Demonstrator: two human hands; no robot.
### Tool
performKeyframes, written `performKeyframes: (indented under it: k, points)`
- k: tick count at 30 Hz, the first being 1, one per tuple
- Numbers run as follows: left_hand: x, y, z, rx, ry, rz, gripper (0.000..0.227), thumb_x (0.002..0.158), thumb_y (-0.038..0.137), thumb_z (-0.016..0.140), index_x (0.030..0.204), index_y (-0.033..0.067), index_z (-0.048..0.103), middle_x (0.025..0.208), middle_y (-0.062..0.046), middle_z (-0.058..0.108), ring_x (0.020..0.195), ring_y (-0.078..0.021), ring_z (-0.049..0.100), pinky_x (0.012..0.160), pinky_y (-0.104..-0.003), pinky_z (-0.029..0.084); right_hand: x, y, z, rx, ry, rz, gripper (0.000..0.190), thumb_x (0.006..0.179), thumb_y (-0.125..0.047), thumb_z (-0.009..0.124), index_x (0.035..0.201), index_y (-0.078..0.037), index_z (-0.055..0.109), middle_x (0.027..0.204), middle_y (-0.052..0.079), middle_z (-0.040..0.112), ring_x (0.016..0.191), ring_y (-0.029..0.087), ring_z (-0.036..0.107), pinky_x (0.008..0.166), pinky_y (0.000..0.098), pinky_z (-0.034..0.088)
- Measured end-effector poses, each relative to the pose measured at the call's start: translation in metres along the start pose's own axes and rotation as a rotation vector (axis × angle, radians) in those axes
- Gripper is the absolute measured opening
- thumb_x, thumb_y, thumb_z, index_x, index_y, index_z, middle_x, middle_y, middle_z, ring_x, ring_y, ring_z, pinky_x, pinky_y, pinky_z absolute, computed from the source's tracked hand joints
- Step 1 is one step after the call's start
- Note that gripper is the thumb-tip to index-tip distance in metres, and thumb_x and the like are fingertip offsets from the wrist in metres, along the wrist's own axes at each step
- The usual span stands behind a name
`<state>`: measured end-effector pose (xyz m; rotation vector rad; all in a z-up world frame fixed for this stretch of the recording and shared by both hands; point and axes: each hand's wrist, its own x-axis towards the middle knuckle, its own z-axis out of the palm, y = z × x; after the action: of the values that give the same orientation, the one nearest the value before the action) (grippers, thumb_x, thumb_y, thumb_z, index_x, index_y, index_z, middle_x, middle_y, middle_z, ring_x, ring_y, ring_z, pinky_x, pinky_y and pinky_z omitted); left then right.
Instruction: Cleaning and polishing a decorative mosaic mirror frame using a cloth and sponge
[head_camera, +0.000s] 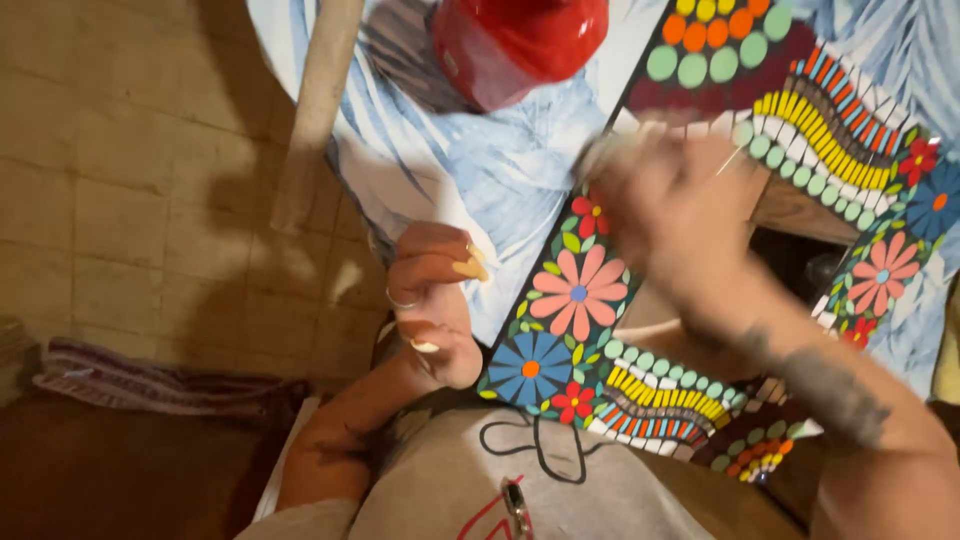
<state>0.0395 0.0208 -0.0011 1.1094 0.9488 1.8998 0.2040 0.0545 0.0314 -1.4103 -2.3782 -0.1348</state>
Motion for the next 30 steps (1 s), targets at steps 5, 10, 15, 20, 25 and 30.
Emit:
performKeyframes:
  k: [5, 10, 15, 20, 25, 30]
  points:
    - [0.001, -0.004, 0.005, -0.012, 0.022, -0.020, 0.038, 0.089, 0.045, 0.030, 0.086, 0.0095, 0.043, 0.083, -0.005, 0.042, 0.076, -0.0161, 0.043, 0.070, -0.026, 0.036, -0.049, -0.070, -0.015, 0.275, -0.244, -0.511, 0.017, 0.082, -0.016, 0.051, 0.097, -0.025, 0.049, 0.105, 0.007, 0.044, 0.073, 0.026, 0.044, 0.057, 0.0402, 0.038]
    - [0.002, -0.001, 0.001, -0.007, -0.003, -0.021, 0.030, 0.087, 0.035, 0.029, 0.084, 0.0089, 0.043, 0.080, -0.005, 0.043, 0.072, -0.0174, 0.043, 0.069, -0.027, 0.037, 0.004, 0.008, -0.001, -0.015, -0.602, -0.128, 0.023, 0.077, -0.017, 0.063, 0.098, -0.013, 0.055, 0.090, 0.010, 0.050, 0.074, 0.025, 0.049, 0.038, 0.0353, 0.041]
    - [0.006, 0.005, -0.004, 0.053, -0.048, -0.050, 0.026, 0.086, 0.024, 0.023, 0.081, 0.0056, 0.041, 0.084, -0.008, 0.042, 0.079, -0.0180, 0.043, 0.069, -0.027, 0.037, -0.009, -0.003, -0.001, 0.112, -0.212, -0.152, 0.025, 0.085, -0.009, 0.054, 0.109, -0.002, 0.050, 0.088, 0.013, 0.058, 0.068, 0.023, 0.055, 0.045, 0.0324, 0.041]
    - [0.011, 0.003, -0.009, 0.041, -0.114, -0.006, 0.041, 0.092, 0.044, 0.026, 0.083, 0.0078, 0.045, 0.082, -0.005, 0.045, 0.075, -0.0204, 0.042, 0.071, -0.033, 0.038, -0.046, -0.053, -0.016, 0.176, -0.359, -0.663, 0.029, 0.081, -0.007, 0.050, 0.107, -0.019, 0.048, 0.118, 0.001, 0.044, 0.097, 0.030, 0.051, 0.058, 0.0408, 0.045]
    - [0.017, 0.009, -0.018, 0.052, -0.203, -0.097, 0.042, 0.090, 0.043, 0.026, 0.081, 0.0057, 0.043, 0.081, -0.009, 0.041, 0.075, -0.0215, 0.044, 0.072, -0.033, 0.038, -0.019, 0.004, -0.004, -0.175, -0.245, -0.063, 0.027, 0.078, -0.003, 0.054, 0.105, -0.009, 0.052, 0.099, 0.011, 0.047, 0.074, 0.026, 0.042, 0.054, 0.0383, 0.033]
    - [0.018, 0.009, -0.017, 0.067, -0.238, -0.103, 0.040, 0.090, 0.042, 0.025, 0.081, 0.0066, 0.042, 0.081, -0.008, 0.042, 0.076, -0.0211, 0.044, 0.073, -0.032, 0.039, -0.009, -0.051, -0.027, -0.546, -0.453, -0.638, 0.019, 0.071, 0.008, 0.044, 0.085, -0.004, 0.041, 0.065, 0.013, 0.044, 0.036, 0.016, 0.040, 0.028, 0.0279, 0.033]
